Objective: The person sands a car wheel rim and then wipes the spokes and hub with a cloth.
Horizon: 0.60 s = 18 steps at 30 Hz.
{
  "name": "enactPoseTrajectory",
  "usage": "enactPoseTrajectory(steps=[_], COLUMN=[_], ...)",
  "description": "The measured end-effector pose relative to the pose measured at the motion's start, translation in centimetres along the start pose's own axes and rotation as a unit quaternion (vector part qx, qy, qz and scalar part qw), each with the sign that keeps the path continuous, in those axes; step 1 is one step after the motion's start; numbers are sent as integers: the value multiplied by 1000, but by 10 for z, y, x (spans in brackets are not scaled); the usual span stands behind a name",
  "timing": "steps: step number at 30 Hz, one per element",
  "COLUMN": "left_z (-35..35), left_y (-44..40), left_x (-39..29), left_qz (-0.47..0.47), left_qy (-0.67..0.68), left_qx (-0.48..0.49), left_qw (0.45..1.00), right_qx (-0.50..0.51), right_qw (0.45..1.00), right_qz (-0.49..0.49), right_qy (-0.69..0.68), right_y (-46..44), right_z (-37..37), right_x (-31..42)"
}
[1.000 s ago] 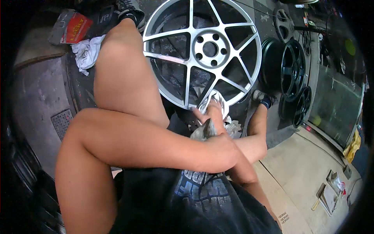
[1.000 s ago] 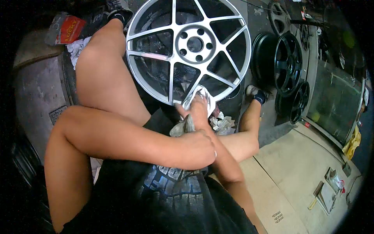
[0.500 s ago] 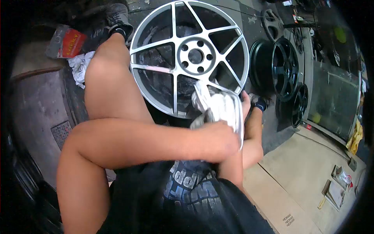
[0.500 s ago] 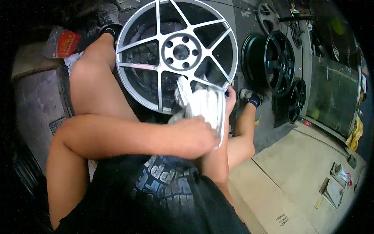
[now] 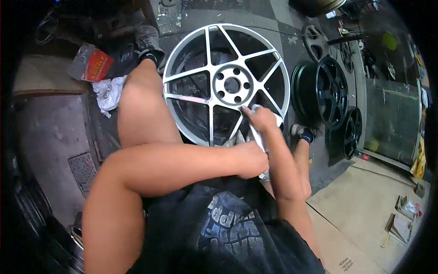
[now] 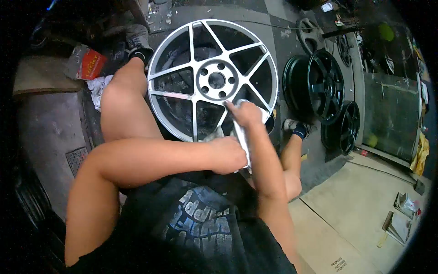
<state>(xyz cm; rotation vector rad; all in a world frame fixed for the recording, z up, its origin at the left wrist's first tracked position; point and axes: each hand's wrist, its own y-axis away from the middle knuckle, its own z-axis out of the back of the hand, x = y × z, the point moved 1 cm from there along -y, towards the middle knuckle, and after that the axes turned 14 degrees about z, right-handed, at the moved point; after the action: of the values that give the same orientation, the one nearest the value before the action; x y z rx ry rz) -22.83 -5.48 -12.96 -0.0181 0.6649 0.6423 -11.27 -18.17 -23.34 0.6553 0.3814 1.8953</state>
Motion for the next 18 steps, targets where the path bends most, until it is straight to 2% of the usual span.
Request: enactPoseTrajectory(steps=[2,4,7,9,10,11,14,15,18], left_z=[-2,-1,3,-13,-21,-23,-8,-9,7], left_y=[-3,5,17,21,24,28,37,42,64], left_x=[4,7,9,17,21,27,43,53,88], left_qz=[33,40,33,36,38,76,174,219,362], left_qy=[42,59,9,25,41,80,43,68,109], left_qx=[-17,-45,78,85,86,82,123,84,-5], left_qw=[998,996,996,995,995,990,976,970,926], right_qx=[-8,-77,-151,-179,-93,-57,31,57,10], right_qw=[1000,995,985,978,992,996,999,998,998], right_qz=[9,36,41,70,66,59,37,35,61], right_qy=[22,60,68,75,56,46,23,14,25], right_y=[15,51,63,47,28,16,-13,-12,5], right_z=[5,11,-5,-15,-14,-12,-6,1,3], right_x=[-25,-4,-5,-6,-6,4,12,13,14])
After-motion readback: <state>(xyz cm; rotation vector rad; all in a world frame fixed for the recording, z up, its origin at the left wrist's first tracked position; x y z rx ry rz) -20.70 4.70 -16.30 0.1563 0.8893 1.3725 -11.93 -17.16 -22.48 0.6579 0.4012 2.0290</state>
